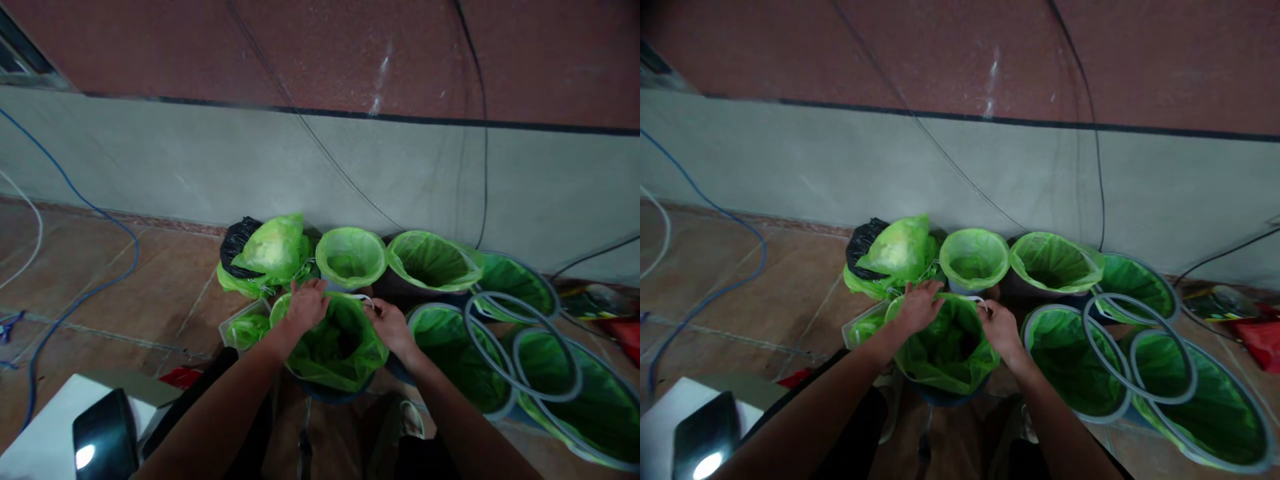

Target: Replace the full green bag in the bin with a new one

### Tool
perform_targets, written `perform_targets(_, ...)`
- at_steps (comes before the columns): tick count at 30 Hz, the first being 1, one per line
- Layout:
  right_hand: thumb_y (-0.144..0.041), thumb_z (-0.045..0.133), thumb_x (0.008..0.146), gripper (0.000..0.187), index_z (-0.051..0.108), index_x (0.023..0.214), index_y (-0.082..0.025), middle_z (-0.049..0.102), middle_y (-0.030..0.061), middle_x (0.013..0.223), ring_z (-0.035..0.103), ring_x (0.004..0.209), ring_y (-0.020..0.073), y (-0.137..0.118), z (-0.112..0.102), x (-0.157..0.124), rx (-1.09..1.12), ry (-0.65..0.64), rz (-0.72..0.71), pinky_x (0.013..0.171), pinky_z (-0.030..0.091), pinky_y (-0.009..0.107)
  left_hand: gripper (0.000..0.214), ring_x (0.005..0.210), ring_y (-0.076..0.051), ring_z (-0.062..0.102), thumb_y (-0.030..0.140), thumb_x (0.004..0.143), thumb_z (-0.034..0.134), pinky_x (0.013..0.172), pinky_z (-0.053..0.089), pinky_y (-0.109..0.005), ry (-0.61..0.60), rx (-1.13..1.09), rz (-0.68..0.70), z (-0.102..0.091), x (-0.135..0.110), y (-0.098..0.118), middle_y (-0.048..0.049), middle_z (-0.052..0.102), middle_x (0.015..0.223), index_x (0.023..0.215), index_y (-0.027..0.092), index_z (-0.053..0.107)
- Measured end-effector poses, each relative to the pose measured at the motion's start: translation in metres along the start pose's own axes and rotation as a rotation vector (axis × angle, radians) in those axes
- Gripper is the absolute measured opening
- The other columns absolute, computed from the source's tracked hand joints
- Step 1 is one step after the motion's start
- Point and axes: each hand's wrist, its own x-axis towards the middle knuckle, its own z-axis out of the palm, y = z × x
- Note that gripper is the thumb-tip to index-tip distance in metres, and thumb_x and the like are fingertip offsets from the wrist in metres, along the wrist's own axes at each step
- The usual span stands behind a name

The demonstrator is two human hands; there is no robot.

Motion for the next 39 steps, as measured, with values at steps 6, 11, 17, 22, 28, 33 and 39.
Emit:
perform_targets(6,-0.032,0.055,0.083,0.026,0.069,0.101,-0.02,0.073,0.0044,0.081,0.064,0.069,0.0188,0.015,0.003,0.004,-0.046,0.005,0.036,0.068,0.045,0.029,0.019,0.088,-0.02,0.065,0.029,0.087,0.054,0.081,0.049,-0.03,-0.368,-0.1,0.225,-0.016,-0.022,-0.001,-0.0043,0.071,0.094,0.096,0.02,0.069)
perform_targets(11,-0.026,0.057,0.083,0.023,0.069,0.1,-0.02,0.074,0.0047,0.088,0.065,0.074,0.0187,0.019,0.002,0.005,-0.006,0.008,0.056,0.07,0.046,0.029,0.018,0.088,-0.029,0.065,0.008,0.068,0.064,0.08,0.05,-0.04,-0.711,0.076,0.39,0.004,-0.068,-0.01,-0.0107,0.07,0.088,0.083,0.015,0.07)
perform_targets(17,-0.025,0.058,0.084,0.024,0.07,0.104,-0.019,0.074,0.0061,0.089,0.066,0.078,0.0201,0.017,0.0,0.002,-0.072,0.002,0.079,0.073,0.045,0.029,0.035,0.107,-0.032,0.058,0.009,0.074,0.06,0.1,0.04,-0.055,-0.658,0.221,0.42,0.029,-0.092,-0.023,-0.0166,0.066,0.108,0.108,0.014,0.067)
perform_targets(22,-0.024,0.056,0.084,0.02,0.07,0.098,-0.019,0.074,0.006,0.089,0.065,0.079,0.0196,0.02,0.003,0.001,-0.051,-0.019,0.049,0.072,0.045,0.028,0.022,0.101,-0.034,0.061,0.007,0.077,0.055,0.101,0.036,-0.057,-0.624,0.189,0.41,0.04,-0.089,-0.032,-0.0163,0.068,0.097,0.092,0.013,0.072)
perform_targets(28,-0.025,0.056,0.083,0.018,0.072,0.09,-0.021,0.072,0.003,0.077,0.062,0.07,0.0175,0.021,0.004,0.001,-0.085,0.01,0.044,0.065,0.042,0.027,0.016,0.087,-0.031,0.067,0.004,0.07,0.059,0.099,0.039,-0.052,-0.621,0.077,0.387,0.048,-0.084,-0.042,-0.011,0.07,0.077,0.063,0.015,0.068)
perform_targets(33,-0.026,0.056,0.082,0.017,0.072,0.081,-0.021,0.07,0.0031,0.073,0.062,0.068,0.0173,0.02,0.003,0.003,-0.096,-0.018,0.045,0.065,0.041,0.027,0.016,0.083,-0.026,0.066,0.008,0.071,0.056,0.092,0.044,-0.043,-0.628,0.068,0.379,0.041,-0.073,-0.043,-0.0083,0.07,0.075,0.062,0.017,0.066)
perform_targets(39,-0.029,0.054,0.082,0.018,0.07,0.08,-0.021,0.069,0.0022,0.071,0.061,0.067,0.0163,0.015,0.001,0.001,-0.03,0.039,0.033,0.064,0.042,0.026,0.017,0.077,-0.019,0.062,0.017,0.081,0.051,0.073,0.046,-0.03,-0.625,-0.189,0.352,0.003,-0.052,-0.022,-0.0052,0.069,0.082,0.079,0.018,0.067)
